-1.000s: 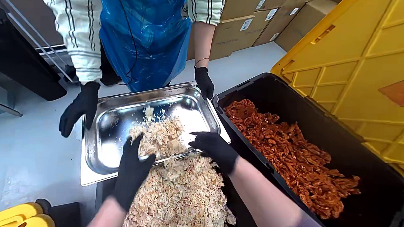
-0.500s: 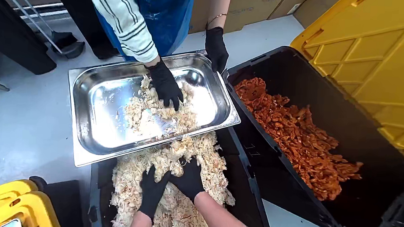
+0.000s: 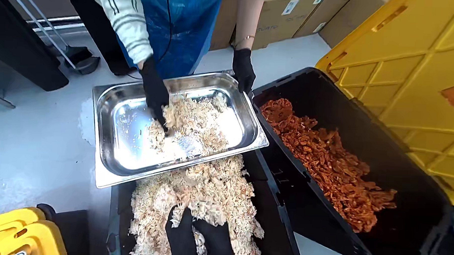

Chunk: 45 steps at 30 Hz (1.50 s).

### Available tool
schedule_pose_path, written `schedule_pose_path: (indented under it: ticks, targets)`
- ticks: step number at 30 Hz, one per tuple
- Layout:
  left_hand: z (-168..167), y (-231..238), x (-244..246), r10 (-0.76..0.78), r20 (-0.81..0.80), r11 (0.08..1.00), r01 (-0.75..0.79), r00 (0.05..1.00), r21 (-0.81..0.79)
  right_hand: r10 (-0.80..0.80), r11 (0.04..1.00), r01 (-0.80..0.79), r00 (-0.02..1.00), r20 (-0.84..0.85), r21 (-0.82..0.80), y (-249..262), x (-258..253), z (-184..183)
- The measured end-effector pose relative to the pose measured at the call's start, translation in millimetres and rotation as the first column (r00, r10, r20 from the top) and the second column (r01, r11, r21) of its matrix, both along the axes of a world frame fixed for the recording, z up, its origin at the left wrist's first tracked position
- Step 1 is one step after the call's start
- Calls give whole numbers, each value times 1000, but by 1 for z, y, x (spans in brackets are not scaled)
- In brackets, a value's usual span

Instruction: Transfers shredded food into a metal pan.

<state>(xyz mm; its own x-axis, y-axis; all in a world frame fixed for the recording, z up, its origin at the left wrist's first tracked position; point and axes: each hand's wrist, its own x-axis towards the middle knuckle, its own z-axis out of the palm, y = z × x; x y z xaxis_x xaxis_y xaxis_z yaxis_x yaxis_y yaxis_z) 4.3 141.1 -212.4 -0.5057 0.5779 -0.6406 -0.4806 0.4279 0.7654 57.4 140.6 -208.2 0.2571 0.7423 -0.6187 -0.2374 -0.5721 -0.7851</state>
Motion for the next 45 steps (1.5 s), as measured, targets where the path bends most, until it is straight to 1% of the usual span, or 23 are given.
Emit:
schedule_pose_path:
  ticks: [2, 5, 7, 9, 10, 12, 15, 16, 18, 20, 22, 24, 25, 27, 29, 31, 32, 34, 38, 40, 42, 44, 45]
  targets:
    - [23, 32, -8, -14, -67, 990, 23, 998, 139, 29, 992, -29, 1000, 2, 127, 34, -3, 27]
    - [35, 87, -24, -54, -269, 964, 120, 962, 238, 92, 985, -108, 989, 117, 132, 100, -15, 50]
    - [32, 124, -38, -157, -428, 952, 252, 890, 173, 193, 969, -229, 935, 298, 91, 141, -22, 46]
    - [29, 159, -52, -329, -496, 924, 383, 803, 7, 339, 928, -371, 826, 451, -18, 184, -23, 34]
    - [26, 173, -59, -392, -500, 905, 422, 772, -57, 426, 890, -449, 763, 486, -76, 204, -20, 29]
    - [13, 190, -74, -443, -496, 881, 465, 747, -87, 585, 795, -592, 689, 428, -133, 231, -7, 23]
    - [7, 180, -98, -543, -489, 813, 572, 683, -104, 678, 729, -676, 694, 242, -104, 232, 26, 36]
    - [11, 163, -103, -588, -521, 773, 620, 619, -136, 681, 719, -690, 672, 289, -90, 220, 38, 46]
    - [14, 107, -102, -580, -644, 741, 651, 498, -164, 583, 750, -658, 616, 529, -61, 175, 57, 51]
    - [-5, 50, -92, -564, -691, 727, 668, 452, -157, 576, 762, -629, 547, 608, -156, 131, 66, 26]
    - [-44, 23, -84, -649, -538, 702, 697, 538, -150, 641, 750, -612, 578, 504, -251, 114, 63, -20]
    - [-76, 44, -78, -595, -292, 784, 621, 749, -5, 579, 791, -596, 656, 484, -138, 120, 41, -61]
    - [-83, 64, -68, -513, -179, 847, 529, 840, 54, 575, 776, -621, 624, 529, -111, 124, 24, -75]
    - [-98, 80, -35, -315, -27, 947, 316, 949, 51, 647, 696, -688, 477, 595, -205, 114, 1, -91]
    - [-105, 69, -16, -198, 119, 979, 191, 973, 73, 646, 696, -690, 482, 592, -199, 100, -1, -94]
    - [-101, 42, -3, -160, 238, 985, 140, 958, 99, 577, 745, -663, 584, 570, -75, 72, 6, -96]
    - [-102, 27, 2, -146, 233, 987, 127, 961, 94, 547, 769, -638, 631, 550, -32, 55, 9, -98]
    - [-115, 3, 6, -158, 93, 985, 150, 983, 88, 490, 821, -570, 725, 484, 24, 28, 12, -102]
    - [-107, -20, 13, -89, -80, 984, 76, 993, -163, 273, 945, -313, 913, 304, 91, -12, 10, -100]
    - [-102, -26, 14, -102, -86, 963, 77, 991, -256, 152, 986, -163, 965, 212, 35, -22, 9, -93]
    - [-96, -31, 15, -193, -78, 943, 163, 978, -292, 87, 995, -76, 973, 214, -59, -21, 9, -83]
    - [-82, -29, 8, -380, -155, 898, 324, 912, -297, 249, 966, -214, 920, 302, -144, -10, 19, -71]
    - [-73, -26, -2, -508, -270, 848, 420, 818, -322, 417, 908, -363, 827, 376, -209, 0, 30, -64]
